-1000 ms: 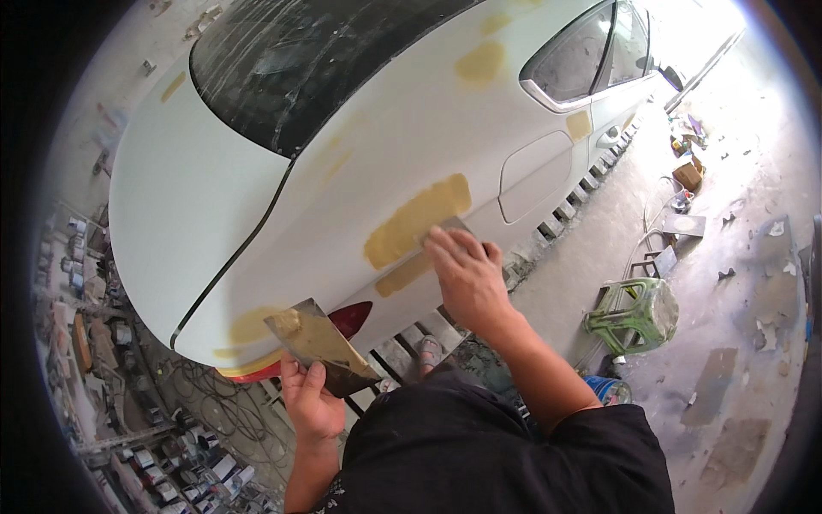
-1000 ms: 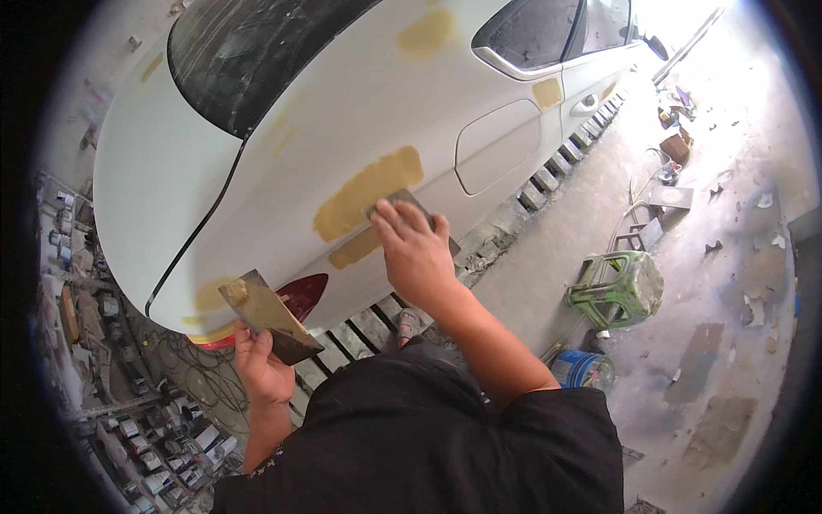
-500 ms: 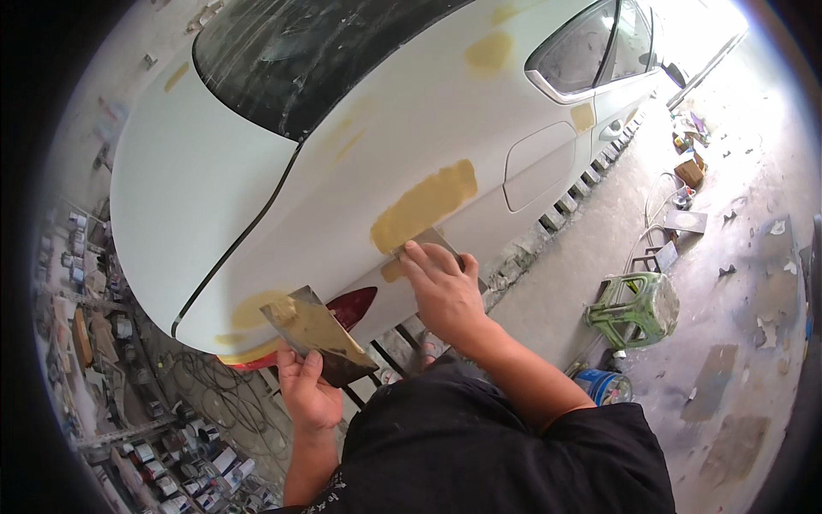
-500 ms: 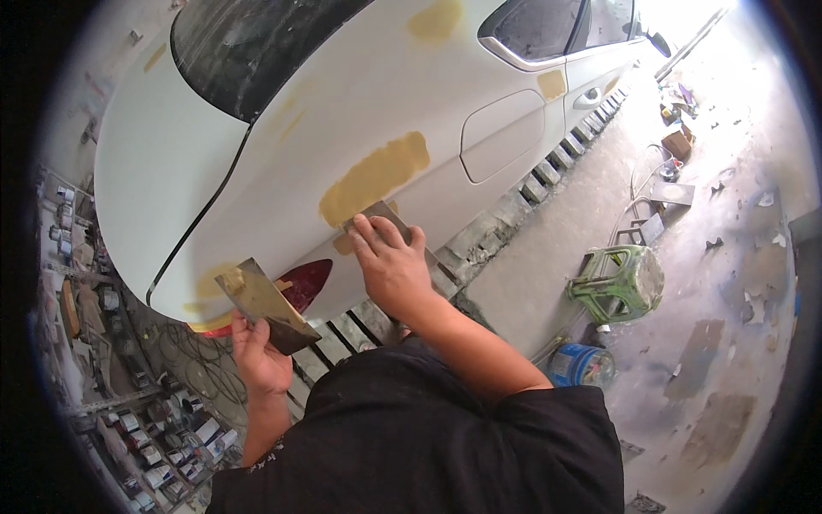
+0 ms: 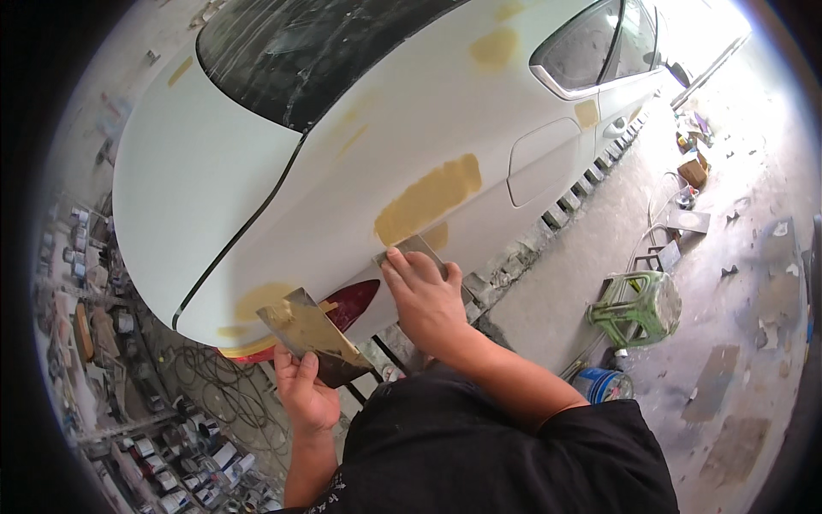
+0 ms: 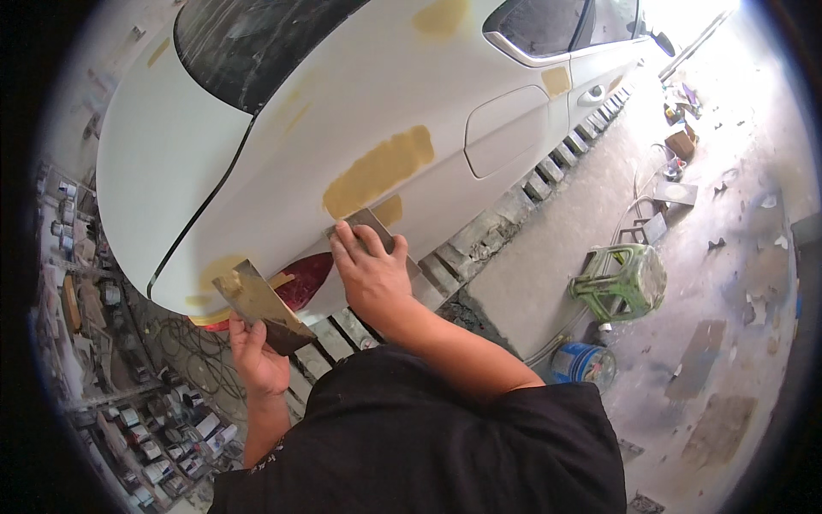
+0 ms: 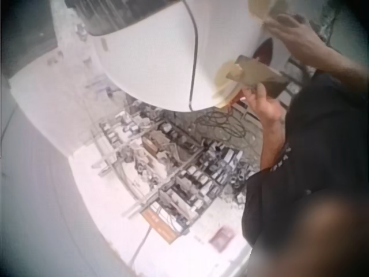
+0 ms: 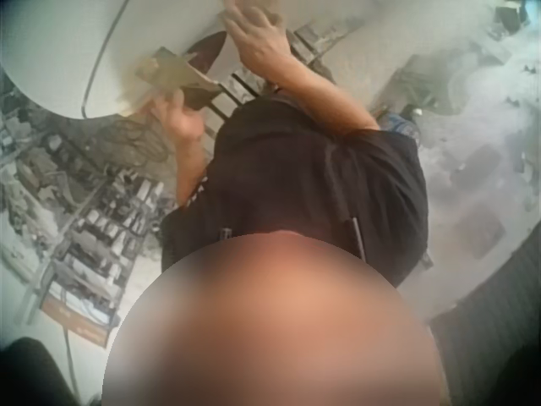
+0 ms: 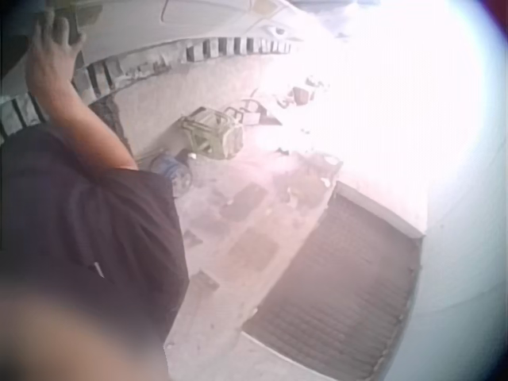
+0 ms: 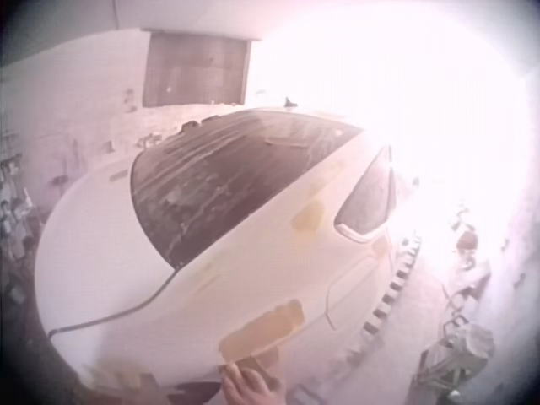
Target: The person applies a beige body filler to multiple spots on a white car using a metal putty knife. They spread the filler over the front fender, side door, and rear quarter panel areas, smoothing each patch.
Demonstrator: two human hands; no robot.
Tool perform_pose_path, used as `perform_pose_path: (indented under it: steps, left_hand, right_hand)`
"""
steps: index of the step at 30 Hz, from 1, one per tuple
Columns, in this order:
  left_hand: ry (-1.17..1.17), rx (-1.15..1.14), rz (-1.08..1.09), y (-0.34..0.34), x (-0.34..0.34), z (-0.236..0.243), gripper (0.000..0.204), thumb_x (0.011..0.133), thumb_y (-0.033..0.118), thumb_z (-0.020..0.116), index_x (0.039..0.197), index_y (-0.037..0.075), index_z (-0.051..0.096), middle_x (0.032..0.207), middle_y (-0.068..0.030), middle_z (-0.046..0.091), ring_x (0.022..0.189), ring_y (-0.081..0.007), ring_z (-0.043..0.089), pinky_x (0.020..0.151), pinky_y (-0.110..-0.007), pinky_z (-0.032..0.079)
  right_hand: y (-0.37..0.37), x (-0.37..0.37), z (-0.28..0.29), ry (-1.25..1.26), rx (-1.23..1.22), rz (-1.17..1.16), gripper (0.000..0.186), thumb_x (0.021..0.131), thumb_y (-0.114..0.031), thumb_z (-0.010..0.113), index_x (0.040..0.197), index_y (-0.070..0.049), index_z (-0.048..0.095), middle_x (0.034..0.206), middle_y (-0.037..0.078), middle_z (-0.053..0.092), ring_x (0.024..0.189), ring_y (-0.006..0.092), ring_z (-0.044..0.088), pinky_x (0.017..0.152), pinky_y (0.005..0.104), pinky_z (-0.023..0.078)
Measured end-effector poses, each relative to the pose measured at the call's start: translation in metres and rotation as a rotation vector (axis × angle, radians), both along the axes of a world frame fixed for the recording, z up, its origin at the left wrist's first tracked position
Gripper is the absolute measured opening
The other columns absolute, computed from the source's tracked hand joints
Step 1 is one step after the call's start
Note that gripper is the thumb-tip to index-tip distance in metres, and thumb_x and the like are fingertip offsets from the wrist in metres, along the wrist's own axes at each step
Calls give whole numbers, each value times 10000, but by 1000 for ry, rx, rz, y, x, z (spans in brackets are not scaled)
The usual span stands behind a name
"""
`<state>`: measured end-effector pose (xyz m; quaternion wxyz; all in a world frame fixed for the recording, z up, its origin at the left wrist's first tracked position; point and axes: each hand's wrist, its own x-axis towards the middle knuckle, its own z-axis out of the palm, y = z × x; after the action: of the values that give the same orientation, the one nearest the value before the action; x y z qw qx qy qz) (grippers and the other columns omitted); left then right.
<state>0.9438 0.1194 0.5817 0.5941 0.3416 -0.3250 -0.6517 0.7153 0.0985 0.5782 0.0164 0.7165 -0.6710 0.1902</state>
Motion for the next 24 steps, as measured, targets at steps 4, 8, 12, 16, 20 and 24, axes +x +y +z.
perform_pose_path:
  steps: [4, 8, 12, 16, 20, 24]
  left_hand:
    - [14, -3, -12, -1, 2, -1, 446, 985, -27, 509, 1429, 19, 500, 1385, -107, 612, 1260, -244, 613, 1110, -435, 483]
    - [16, -3, -34, -2, 1, 0, 424, 989, -22, 517, 1411, 19, 506, 1383, -109, 615, 1262, -246, 614, 1118, -438, 478]
    - [29, 17, -32, 0, -2, 3, 418, 989, -22, 523, 1405, 21, 507, 1389, -112, 613, 1271, -246, 609, 1121, -440, 477]
    - [55, 27, -78, -2, -7, 6, 449, 985, -24, 523, 1430, 22, 490, 1393, -115, 610, 1278, -246, 603, 1125, -439, 473]
    - [13, 24, -68, -3, -10, 9, 478, 979, -22, 520, 1453, 22, 473, 1384, -114, 612, 1277, -250, 601, 1131, -437, 464]
    - [-17, 9, -56, -1, -10, 9, 475, 978, -21, 514, 1450, 21, 477, 1396, -115, 600, 1278, -250, 595, 1134, -434, 455]
  right_hand:
    - [-10, -37, 9, -139, -59, -118, 541, 846, -58, 611, 1383, -115, 592, 1509, 42, 559, 1350, 288, 506, 978, 608, 416]
    - [-29, -53, 16, -176, -48, -205, 533, 849, -61, 617, 1379, -108, 590, 1487, 46, 575, 1319, 283, 526, 953, 597, 426]
    - [-18, -18, 0, -117, -25, -123, 452, 888, -98, 596, 1339, -62, 608, 1512, 59, 531, 1312, 270, 504, 927, 611, 413]
    - [0, -4, -15, -116, -45, -74, 467, 891, -106, 600, 1357, -67, 603, 1524, 59, 519, 1319, 263, 497, 934, 614, 411]
    - [1, -28, -1, -197, -15, -144, 474, 886, -86, 607, 1360, -84, 602, 1512, 51, 550, 1323, 289, 508, 931, 594, 421]
    - [-24, -64, 16, -235, -93, -257, 472, 873, -82, 616, 1345, -88, 607, 1487, 47, 572, 1315, 299, 514, 921, 577, 436]
